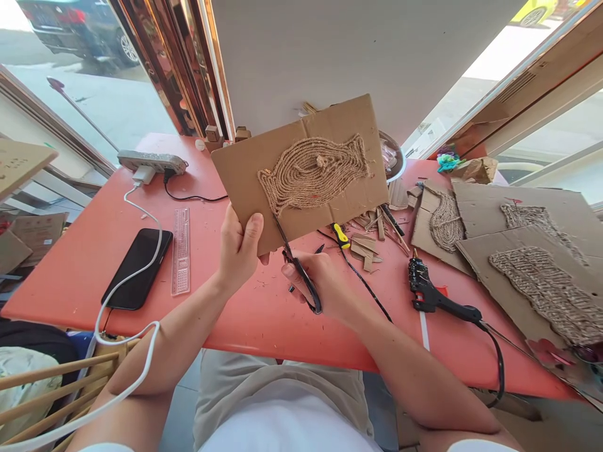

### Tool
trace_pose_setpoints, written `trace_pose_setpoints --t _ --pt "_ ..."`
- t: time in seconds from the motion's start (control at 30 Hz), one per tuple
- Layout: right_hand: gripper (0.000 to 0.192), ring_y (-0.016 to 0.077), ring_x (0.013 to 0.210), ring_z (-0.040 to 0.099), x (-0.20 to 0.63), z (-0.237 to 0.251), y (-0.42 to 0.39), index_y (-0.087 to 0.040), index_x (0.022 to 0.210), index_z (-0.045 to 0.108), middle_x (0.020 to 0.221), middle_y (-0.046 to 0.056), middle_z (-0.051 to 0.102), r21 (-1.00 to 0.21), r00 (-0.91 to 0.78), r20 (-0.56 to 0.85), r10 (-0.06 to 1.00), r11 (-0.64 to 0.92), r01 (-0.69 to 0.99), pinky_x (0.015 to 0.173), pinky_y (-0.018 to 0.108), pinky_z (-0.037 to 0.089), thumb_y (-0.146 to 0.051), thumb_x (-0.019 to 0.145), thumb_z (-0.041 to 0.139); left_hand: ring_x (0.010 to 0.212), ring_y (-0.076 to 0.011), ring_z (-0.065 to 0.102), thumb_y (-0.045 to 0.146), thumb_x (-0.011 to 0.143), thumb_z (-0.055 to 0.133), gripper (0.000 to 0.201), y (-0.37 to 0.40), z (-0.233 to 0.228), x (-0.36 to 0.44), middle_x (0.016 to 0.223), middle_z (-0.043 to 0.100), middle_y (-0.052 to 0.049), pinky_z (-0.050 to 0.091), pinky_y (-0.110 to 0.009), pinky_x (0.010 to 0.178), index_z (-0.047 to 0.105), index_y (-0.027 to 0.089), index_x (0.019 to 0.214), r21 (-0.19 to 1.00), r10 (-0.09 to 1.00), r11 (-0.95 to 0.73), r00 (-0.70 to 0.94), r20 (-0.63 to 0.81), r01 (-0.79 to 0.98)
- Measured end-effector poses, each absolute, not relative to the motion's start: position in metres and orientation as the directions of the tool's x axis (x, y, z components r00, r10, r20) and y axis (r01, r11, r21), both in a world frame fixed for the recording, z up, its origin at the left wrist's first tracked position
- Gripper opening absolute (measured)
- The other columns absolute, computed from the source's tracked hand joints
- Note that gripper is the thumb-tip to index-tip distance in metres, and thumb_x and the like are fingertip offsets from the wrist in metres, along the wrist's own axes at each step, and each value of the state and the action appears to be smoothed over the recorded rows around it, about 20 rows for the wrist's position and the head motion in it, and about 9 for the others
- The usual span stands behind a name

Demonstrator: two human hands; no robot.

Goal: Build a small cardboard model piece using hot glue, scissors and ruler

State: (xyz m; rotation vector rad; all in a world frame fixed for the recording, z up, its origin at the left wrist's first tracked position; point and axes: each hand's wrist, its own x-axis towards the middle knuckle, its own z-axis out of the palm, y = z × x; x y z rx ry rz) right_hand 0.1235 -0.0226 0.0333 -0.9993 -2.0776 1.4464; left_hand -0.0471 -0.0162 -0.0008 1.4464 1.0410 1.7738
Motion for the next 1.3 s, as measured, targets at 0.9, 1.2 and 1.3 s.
trace_pose_setpoints --t 0.9,1.2,1.3 --pt "0.077 0.0157 0.051 0.055 0.128 0.026 -0.017 -0.026 0.065 0.043 0.052 -0.001 0.053 -0.924 -0.648 -0.100 0.755 0.172 0.342 0.053 0.030 0.039 -0.098 0.094 0.034 0.024 -0.0080 0.043 0.073 0.098 0.066 0.050 -0.017 0.004 -0.038 0.054 0.056 0.014 0.027 -0.018 0.023 0.047 0.027 0.096 0.917 0.917 -0.390 -0.126 0.379 -0.084" --pt "0.078 0.0136 0.042 0.050 0.123 0.027 -0.020 -0.026 0.064 0.048 0.045 -0.003 0.050 -0.936 -0.598 -0.180 0.781 0.051 0.348 0.047 0.028 0.037 -0.101 0.085 0.045 0.026 -0.0085 0.048 0.071 0.099 0.066 0.049 -0.019 0.003 -0.043 0.053 0.063 0.011 0.029 -0.016 0.024 0.047 0.027 0.094 0.918 0.919 -0.388 -0.108 0.378 -0.082" --pt "0.081 0.0137 0.041 0.049 0.122 0.024 -0.021 -0.026 0.061 0.047 0.044 -0.003 0.049 -0.937 -0.574 -0.218 0.789 -0.004 0.350 0.045 0.028 0.035 -0.105 0.079 0.047 0.025 -0.0085 0.048 0.071 0.099 0.067 0.049 -0.019 0.005 -0.044 0.053 0.064 0.011 0.029 -0.016 0.024 0.047 0.027 0.094 0.919 0.919 -0.386 -0.117 0.376 -0.075"
